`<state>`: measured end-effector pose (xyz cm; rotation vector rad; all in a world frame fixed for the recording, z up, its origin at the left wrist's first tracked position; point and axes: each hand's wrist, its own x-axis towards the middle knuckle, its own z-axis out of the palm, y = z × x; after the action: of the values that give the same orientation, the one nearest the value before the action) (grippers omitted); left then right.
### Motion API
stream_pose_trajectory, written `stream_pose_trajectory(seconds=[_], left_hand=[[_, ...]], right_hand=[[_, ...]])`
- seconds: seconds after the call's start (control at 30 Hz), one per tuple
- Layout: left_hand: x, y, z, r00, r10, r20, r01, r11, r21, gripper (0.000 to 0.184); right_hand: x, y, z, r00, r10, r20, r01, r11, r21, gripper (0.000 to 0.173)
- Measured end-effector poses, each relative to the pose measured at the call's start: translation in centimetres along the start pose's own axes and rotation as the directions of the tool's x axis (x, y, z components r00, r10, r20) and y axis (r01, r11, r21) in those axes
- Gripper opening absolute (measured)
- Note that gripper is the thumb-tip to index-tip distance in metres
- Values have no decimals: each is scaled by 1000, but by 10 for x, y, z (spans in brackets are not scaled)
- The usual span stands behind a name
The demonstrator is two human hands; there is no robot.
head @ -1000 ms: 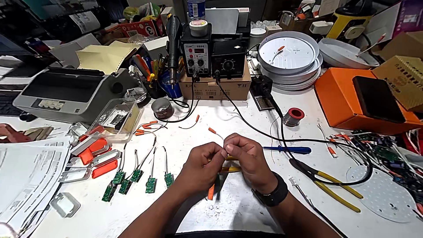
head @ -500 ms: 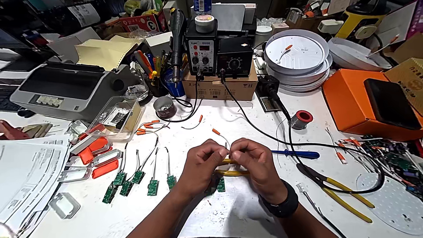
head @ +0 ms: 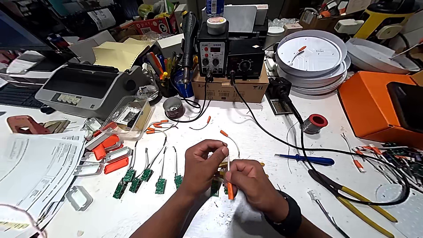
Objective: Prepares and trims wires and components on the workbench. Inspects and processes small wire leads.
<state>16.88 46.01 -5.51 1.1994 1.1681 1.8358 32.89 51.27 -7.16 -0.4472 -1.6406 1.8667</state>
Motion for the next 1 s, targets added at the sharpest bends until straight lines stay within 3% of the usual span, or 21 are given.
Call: stream_pose_trajectory(seconds=[0.13, 0.23, 0.3, 0.47, 0.53, 0.6, 0.67, 0.7, 0.73, 0.77, 0.8, 0.87, 0.9, 1.0], left_hand=[[1, 2, -4, 1000, 11, -7, -11, 1000, -27, 6], [1, 2, -5, 999, -29, 20, 30, 998, -61, 4], [1, 2, -6, 998, -41, 55, 44, 997, -57, 5], [4, 5, -10, 993, -13, 117, 2, 996, 93, 12], [4, 5, -11, 992, -73, 104, 65, 995, 74, 12], [3, 4, -9, 984, -153, 93, 154, 988, 3, 14], [1, 2, -5, 983, -172, 61, 172, 985, -1, 15], [0, 2, -3, 987, -157, 33, 156, 988, 19, 15], [-1, 1, -1, 992, -127, 8, 126, 991, 46, 14], [-2, 1, -1, 996, -94, -5, 94, 994, 53, 13], [-1, 0, -3, 998, -69, 7, 69, 997, 23, 12], [3, -2, -12, 992, -48, 115, 59, 993, -100, 13], [5, -2, -17, 982, -48, 181, 76, 985, -152, 16], [9, -2, -21, 962, -68, 264, 115, 979, -168, 19]], right_hand=[[-1, 1, -1, 998, -57, -7, 56, 991, -118, 25], [-1, -2, 4, 993, -46, -107, 34, 993, -116, 4], [-1, -4, 6, 989, -54, -140, 40, 994, -100, 16], [0, 3, 3, 959, -243, -147, 193, 937, -291, 18], [-1, 10, 1, 891, -447, -76, 330, 755, -566, 20], [0, 12, -2, 778, -624, 71, 432, 450, -782, 22], [0, 10, -4, 701, -681, 212, 470, 216, -856, 22], [0, 9, -5, 685, -685, 249, 471, 155, -868, 22], [0, 9, -6, 689, -683, 244, 464, 157, -872, 22], [0, 11, -6, 714, -674, 190, 455, 239, -858, 22], [-1, 11, -6, 759, -644, 95, 436, 394, -809, 22], [-2, 5, -2, 853, -515, -81, 383, 725, -572, 21], [-3, 1, -1, 889, -440, -130, 354, 837, -418, 20], [-2, -7, -6, 972, -198, -126, 197, 980, -15, 21]])
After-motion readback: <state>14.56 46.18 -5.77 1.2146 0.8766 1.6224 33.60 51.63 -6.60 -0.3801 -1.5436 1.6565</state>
